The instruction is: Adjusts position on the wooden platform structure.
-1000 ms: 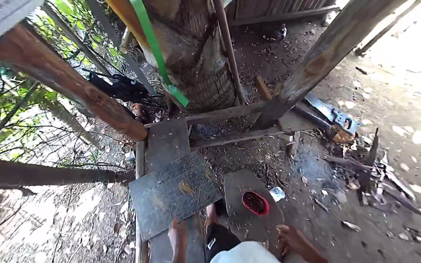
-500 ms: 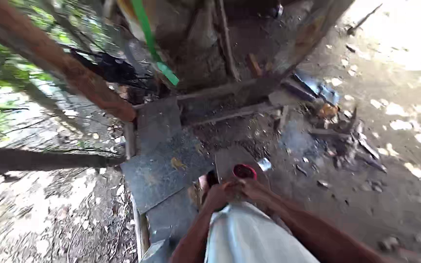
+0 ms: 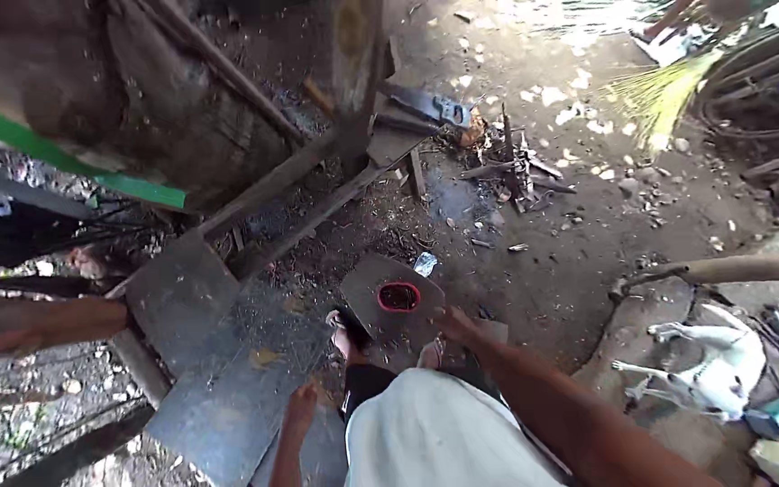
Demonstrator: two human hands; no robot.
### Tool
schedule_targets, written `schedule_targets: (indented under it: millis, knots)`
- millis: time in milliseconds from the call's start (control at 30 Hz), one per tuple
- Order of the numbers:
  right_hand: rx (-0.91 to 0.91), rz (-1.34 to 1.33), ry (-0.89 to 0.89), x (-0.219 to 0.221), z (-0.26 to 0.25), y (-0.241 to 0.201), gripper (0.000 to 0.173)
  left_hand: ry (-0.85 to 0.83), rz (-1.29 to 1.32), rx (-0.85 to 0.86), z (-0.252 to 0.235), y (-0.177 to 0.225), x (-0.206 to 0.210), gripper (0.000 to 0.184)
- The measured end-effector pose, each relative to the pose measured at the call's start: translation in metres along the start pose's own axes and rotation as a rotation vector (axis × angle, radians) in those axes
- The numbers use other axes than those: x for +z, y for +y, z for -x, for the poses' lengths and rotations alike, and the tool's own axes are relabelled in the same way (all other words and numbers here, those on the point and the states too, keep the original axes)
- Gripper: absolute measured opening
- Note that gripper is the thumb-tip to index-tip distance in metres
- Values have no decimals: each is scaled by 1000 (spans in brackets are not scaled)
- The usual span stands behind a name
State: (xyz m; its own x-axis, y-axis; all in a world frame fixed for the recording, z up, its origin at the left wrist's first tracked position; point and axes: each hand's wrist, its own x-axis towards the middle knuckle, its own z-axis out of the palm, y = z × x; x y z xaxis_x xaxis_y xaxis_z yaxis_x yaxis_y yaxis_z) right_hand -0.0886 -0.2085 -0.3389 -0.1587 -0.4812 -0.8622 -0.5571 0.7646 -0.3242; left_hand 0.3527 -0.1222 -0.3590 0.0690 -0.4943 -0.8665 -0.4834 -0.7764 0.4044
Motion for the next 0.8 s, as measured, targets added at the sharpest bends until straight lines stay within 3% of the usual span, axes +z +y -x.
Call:
schedule_targets:
  millis: [133, 367, 633, 800]
  knots:
    - [19, -128, -44, -7, 10, 14, 38, -2, 145, 84, -18, 49, -7, 41]
    - [26, -373, 97, -23, 42, 80, 36, -116, -3, 148, -53, 123, -14, 40]
    - [304, -755, 272, 26, 93, 182, 37, -144, -184, 58, -76, 138, -19, 39]
    - [380, -874, 273, 61, 103, 254, 39, -107, -191, 51, -67, 146, 14, 39]
